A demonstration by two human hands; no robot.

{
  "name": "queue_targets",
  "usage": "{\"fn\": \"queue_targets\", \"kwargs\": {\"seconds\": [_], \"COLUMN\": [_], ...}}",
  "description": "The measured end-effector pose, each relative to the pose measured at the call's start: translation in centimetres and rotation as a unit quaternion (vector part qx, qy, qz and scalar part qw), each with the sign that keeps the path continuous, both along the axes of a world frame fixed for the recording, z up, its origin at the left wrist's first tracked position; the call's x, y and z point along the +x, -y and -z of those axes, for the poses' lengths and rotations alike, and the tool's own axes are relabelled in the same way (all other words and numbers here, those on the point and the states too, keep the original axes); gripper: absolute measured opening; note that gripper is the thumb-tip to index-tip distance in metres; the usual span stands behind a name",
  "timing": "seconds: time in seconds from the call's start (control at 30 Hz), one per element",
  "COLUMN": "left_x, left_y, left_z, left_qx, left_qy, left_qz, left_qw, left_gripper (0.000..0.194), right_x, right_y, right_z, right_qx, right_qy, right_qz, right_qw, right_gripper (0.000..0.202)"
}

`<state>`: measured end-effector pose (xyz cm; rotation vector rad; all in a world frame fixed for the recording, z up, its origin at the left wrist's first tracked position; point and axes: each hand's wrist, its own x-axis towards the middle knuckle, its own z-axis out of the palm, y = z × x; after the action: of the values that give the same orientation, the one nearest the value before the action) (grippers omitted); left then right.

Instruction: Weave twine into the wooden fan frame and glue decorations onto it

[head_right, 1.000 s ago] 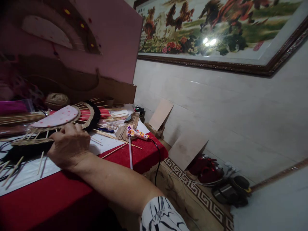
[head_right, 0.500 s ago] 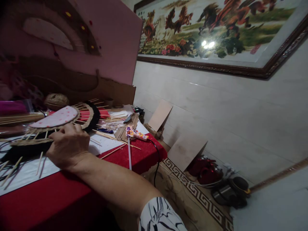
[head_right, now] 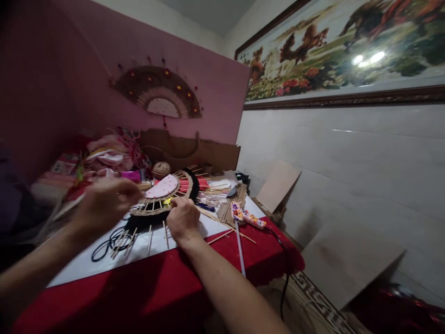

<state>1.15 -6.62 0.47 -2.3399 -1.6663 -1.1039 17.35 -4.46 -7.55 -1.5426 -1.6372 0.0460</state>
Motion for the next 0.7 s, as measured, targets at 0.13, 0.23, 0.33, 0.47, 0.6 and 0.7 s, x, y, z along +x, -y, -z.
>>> {"fn": "queue_targets", "kwargs": {"seconds": [0.13, 0.23, 0.33, 0.47, 0.6, 0.7], "left_x": [1.9, 2.8, 2.7, 1.2, -0.7, -1.3], "left_y": [1.0, 1.5, 1.6, 1.4, 1.2, 0.9], "left_z": [4.2, 6.8, 8.0, 7.3, 5.9, 5.7], "left_qx": [-0.078, -0.087, -0.078, -0.094, -0.105, -0.075], "left_qy": [-0.170, -0.204, -0.206, -0.180, -0.177, -0.163], "left_qz": [-0.057, -0.030, -0.033, -0.060, -0.096, -0.086], "left_qw": [0.981, 0.975, 0.975, 0.977, 0.974, 0.980], "left_gripper": [0.025, 0.022, 0.025, 0.028, 0.023, 0.020], "right_x": [0.2, 0.2, 0.2, 0.1, 0.1, 0.1], "right_y": [-0.1, -0.3, -0.3, -0.2, -0.2, -0.1], "right_z": [-0.1, -0.1, 0.0, 0.3, 0.6, 0.6], "right_qx": [0.001, 0.000, -0.010, -0.004, 0.048, 0.060], "right_qy": [-0.022, -0.034, -0.039, -0.042, -0.055, -0.045], "right_qz": [0.013, 0.013, 0.005, -0.033, -0.060, -0.066], "right_qw": [1.000, 0.999, 0.999, 0.999, 0.996, 0.995], "right_gripper": [0.031, 0.029, 0.028, 0.025, 0.023, 0.023]}}
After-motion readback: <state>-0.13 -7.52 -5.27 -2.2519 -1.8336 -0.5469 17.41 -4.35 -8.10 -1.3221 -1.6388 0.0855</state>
